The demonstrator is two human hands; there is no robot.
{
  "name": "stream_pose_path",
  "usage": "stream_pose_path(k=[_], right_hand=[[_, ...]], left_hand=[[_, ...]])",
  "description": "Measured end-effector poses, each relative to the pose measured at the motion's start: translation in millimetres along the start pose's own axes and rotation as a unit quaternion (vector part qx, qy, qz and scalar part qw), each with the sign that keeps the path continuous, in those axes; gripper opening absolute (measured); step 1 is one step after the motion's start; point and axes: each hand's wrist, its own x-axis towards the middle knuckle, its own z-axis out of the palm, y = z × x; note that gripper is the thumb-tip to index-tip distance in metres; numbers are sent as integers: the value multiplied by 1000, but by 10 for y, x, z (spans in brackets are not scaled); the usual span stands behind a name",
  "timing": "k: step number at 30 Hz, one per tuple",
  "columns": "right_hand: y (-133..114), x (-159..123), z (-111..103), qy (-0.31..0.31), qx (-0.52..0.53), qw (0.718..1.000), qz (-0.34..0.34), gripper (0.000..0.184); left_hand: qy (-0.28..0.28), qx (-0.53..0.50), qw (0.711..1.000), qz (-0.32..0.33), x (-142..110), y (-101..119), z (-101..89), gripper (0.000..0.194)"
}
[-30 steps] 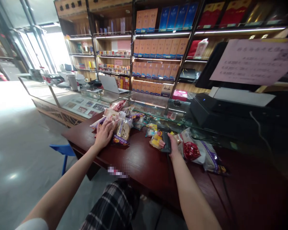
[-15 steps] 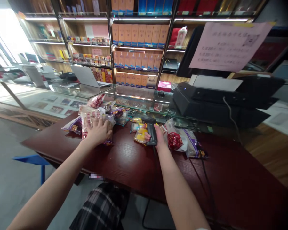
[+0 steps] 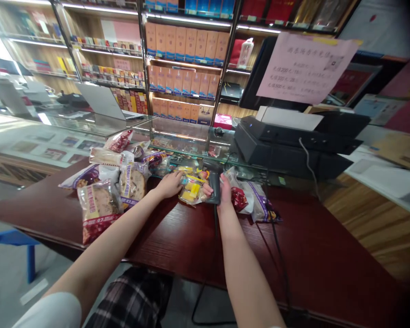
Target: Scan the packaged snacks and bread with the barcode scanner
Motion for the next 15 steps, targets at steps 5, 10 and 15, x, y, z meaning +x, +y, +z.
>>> stream_pose_path(k=[5,10,15], right_hand=[[43,27,-62,12,-22,1000,-14,50],[77,64,-158,-3,-5,1000,18,54],[90,81,-203,-12,-4,999,41,58]], left_hand=[[54,-82,995,32,17,-252,340,55],[121,-119,985,0,2,-221,253,29],[207,-272,933,-115,24,-193,140,22]])
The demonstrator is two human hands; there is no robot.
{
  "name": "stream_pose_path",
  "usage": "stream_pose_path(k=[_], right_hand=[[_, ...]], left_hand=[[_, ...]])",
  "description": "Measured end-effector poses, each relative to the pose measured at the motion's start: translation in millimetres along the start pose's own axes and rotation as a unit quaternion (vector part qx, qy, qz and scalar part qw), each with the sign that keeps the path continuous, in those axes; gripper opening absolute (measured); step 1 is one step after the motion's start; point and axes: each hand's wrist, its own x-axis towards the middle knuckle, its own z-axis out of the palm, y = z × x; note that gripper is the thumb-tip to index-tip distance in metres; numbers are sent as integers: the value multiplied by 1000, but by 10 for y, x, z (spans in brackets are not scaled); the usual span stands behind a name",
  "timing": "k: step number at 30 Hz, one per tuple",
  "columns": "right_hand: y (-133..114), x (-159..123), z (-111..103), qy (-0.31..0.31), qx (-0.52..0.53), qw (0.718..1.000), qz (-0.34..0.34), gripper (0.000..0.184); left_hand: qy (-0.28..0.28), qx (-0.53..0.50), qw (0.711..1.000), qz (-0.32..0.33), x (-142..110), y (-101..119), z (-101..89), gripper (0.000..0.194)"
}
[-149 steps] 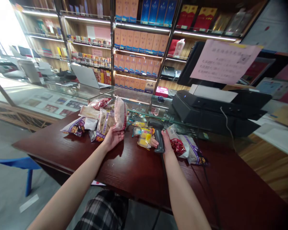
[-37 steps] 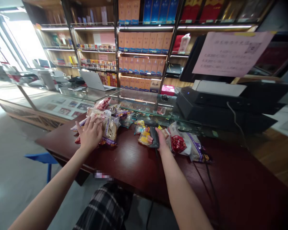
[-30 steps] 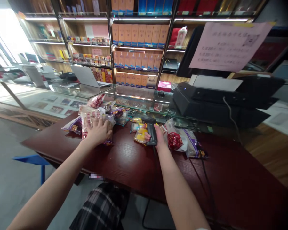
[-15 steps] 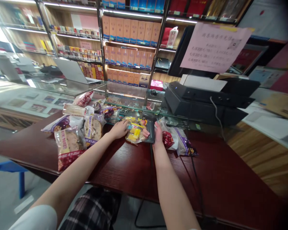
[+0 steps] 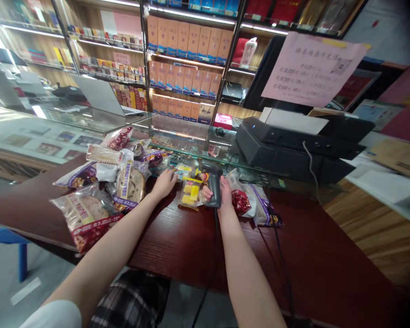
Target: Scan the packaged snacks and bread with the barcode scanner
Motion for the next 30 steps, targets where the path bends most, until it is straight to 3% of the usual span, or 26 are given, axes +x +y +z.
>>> stream_pose_path(k=[7,11,14,21,30], right_hand=[[23,9,39,0,-21,1000,9,59],[45,25,136,27,-61,998,22,53],[58,31,211,48,-83,995,18,47],[73,32,264,60,-96,994,8,46],[102,44,259,59,-63,996,-28,37]], left_hand=[[85,-154,981,-85,44,-41,-48,42],[83,-378,911,-145,63,-11,-27,39],[81,-448,871,-184,69,2,-23,38],[86,-444,866,-214,59,7,-36,39],[64,-368,911,-174,26,27,-38,35]])
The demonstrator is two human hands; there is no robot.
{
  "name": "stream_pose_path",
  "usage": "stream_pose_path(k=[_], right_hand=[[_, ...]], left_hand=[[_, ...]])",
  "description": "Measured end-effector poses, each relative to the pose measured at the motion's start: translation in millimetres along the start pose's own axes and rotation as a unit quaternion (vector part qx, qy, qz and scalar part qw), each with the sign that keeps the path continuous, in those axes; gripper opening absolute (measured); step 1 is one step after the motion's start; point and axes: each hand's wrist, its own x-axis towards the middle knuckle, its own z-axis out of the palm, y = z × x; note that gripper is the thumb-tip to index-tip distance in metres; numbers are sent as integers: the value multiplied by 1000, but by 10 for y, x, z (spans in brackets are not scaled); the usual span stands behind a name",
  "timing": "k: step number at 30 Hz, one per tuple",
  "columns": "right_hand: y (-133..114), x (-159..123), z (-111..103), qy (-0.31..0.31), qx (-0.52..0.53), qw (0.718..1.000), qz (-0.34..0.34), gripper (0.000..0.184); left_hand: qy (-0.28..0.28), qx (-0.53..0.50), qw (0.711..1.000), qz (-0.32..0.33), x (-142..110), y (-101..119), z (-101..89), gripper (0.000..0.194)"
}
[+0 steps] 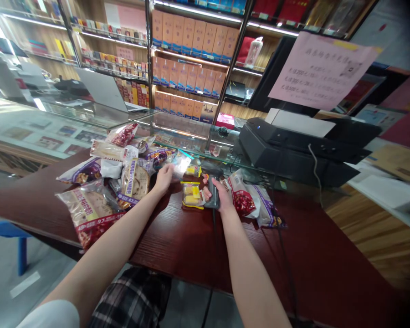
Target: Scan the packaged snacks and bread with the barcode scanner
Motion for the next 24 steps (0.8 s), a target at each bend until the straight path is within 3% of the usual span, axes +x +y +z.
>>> stream_pose_path(k=[6,10,14,16,18,22,24], right_hand=[[-26,-5,-10,10,4,999,42,42],[-28,-8,-8,12,7,999,45,46],[-25,-15,-7,10,7,999,49,46],[-22,-14,-8,10,4,999,50,47],[-18,-10,-7,11,1,999,48,47],[-18,-8,-1,14,-6,999,47,46],[-20,-12,5,14,-6,999,51,45]], left_hand=[[20,107,991,79,-27,34,-1,37],[57,172,963,201,-105,197,28,40],[147,259,886,355,-169,567,-90,35],[207,323,837,391,-160,725,-227,32],[240,401,803,369,-121,786,-373,33],[149,547,783,256,-28,641,-522,31],[131,565,778,243,-15,562,-507,38]])
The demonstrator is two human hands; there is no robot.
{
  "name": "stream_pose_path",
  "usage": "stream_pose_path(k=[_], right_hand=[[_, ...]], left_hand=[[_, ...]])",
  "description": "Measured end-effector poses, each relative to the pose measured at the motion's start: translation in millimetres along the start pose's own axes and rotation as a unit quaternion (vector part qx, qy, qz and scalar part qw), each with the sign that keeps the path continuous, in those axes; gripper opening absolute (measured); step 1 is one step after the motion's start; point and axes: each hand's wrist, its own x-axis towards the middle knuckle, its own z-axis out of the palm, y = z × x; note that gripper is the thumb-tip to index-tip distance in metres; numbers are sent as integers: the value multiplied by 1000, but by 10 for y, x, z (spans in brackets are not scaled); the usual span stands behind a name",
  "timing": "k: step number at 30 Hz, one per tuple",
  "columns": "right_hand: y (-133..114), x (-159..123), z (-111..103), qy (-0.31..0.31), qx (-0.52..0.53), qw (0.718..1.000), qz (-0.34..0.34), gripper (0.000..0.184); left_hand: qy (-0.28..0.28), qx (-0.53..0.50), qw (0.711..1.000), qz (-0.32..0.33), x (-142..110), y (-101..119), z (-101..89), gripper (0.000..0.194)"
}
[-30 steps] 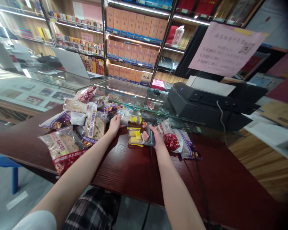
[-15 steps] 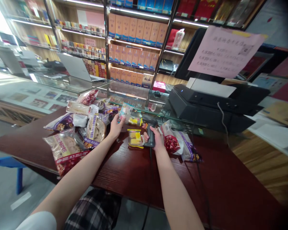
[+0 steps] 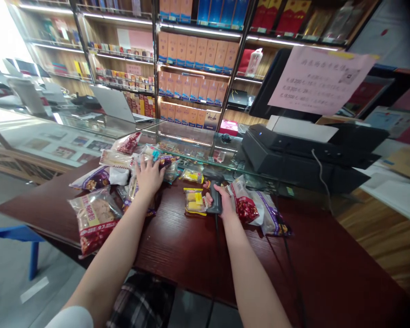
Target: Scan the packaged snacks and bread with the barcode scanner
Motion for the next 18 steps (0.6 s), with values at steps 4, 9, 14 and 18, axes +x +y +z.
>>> stream_pose_path(k=[4,9,14,18], right_hand=[[-1,-10,10,2,-1,1000,-3,44],[4,-4,9,6,-4,1000,-2,43],[3,0,6,8,1,1000,5,46],[5,6,-1,7,0,1000,3,44]], left_hand=[[32,4,999,9,-31,97,7,44],[30,22,999,36,-42,171,-45,42],[16,2,995,99,-59,274,-57,41],[-162,-99,953,237,-209,478,62,45]])
